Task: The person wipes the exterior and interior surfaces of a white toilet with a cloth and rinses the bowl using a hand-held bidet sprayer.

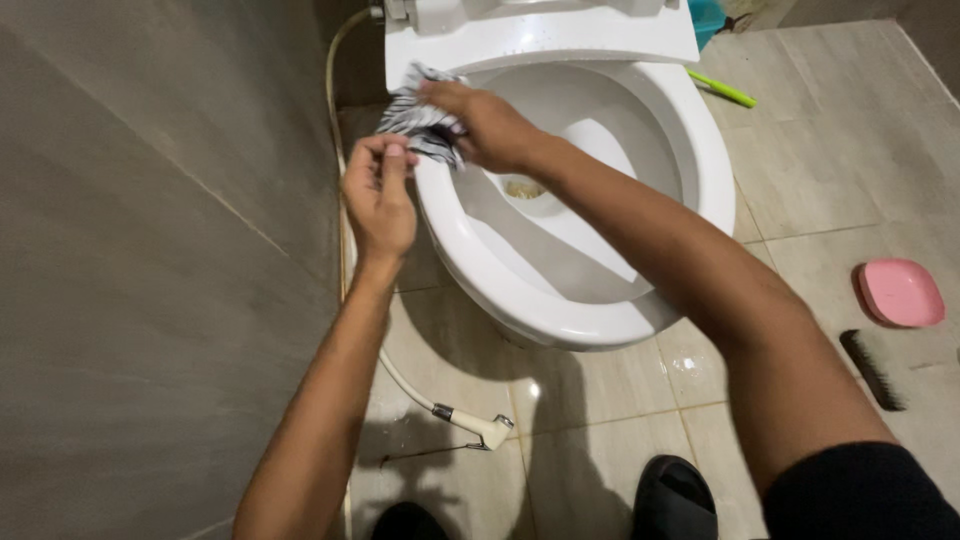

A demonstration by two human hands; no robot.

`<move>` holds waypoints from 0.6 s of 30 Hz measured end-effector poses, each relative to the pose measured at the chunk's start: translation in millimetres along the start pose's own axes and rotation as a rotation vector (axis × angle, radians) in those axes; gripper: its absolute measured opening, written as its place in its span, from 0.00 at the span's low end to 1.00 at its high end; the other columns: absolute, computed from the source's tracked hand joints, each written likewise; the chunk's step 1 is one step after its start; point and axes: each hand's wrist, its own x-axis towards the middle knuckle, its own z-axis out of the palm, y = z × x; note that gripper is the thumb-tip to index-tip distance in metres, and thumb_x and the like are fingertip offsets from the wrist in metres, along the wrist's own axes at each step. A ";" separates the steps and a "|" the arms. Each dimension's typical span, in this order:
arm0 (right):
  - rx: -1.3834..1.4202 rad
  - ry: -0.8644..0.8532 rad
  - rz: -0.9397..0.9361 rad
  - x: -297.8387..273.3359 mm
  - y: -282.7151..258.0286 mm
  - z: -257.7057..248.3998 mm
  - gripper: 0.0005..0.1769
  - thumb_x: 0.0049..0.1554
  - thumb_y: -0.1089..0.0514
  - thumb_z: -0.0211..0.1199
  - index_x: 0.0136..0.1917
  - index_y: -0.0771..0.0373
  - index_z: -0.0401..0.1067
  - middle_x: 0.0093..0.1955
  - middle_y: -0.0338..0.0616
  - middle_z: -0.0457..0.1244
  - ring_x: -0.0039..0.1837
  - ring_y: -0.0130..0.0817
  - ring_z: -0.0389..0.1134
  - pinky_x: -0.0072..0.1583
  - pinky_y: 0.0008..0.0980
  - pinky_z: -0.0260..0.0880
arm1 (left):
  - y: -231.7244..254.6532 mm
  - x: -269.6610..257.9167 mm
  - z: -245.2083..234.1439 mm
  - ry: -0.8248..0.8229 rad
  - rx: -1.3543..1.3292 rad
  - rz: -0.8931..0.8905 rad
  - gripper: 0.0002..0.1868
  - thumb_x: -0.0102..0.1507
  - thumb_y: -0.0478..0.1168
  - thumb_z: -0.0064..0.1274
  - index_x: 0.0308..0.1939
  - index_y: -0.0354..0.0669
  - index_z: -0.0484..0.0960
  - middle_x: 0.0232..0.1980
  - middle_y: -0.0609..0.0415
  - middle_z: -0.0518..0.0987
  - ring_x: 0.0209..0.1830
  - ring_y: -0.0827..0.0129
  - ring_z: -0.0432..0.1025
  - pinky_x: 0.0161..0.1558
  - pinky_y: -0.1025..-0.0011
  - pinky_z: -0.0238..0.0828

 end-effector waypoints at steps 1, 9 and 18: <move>0.054 -0.010 0.080 1.4 3.7 -4.0 0.29 0.55 0.69 0.59 0.70 0.61 0.68 0.64 0.55 0.67 0.64 0.46 0.70 0.67 0.42 0.70 | 4.2 -0.7 2.0 0.001 0.059 -0.015 0.09 0.73 0.38 0.48 0.48 0.36 0.79 0.40 0.56 0.80 0.39 0.77 0.72 0.43 0.77 0.71; -0.091 0.624 -0.263 22.7 -11.3 -28.4 0.27 0.55 0.76 0.59 0.66 0.63 0.66 0.59 0.58 0.69 0.60 0.50 0.72 0.60 0.42 0.75 | 25.1 -0.4 28.0 -0.146 0.299 0.152 0.07 0.71 0.38 0.50 0.48 0.37 0.80 0.40 0.54 0.82 0.41 0.70 0.77 0.45 0.70 0.73; 0.074 0.548 -0.036 26.2 6.1 -88.0 0.13 0.66 0.73 0.55 0.62 0.67 0.71 0.52 0.57 0.69 0.52 0.55 0.72 0.53 0.44 0.70 | 25.4 23.9 13.7 -0.035 0.528 0.221 0.38 0.60 0.47 0.70 0.67 0.40 0.67 0.61 0.45 0.74 0.58 0.61 0.70 0.57 0.60 0.70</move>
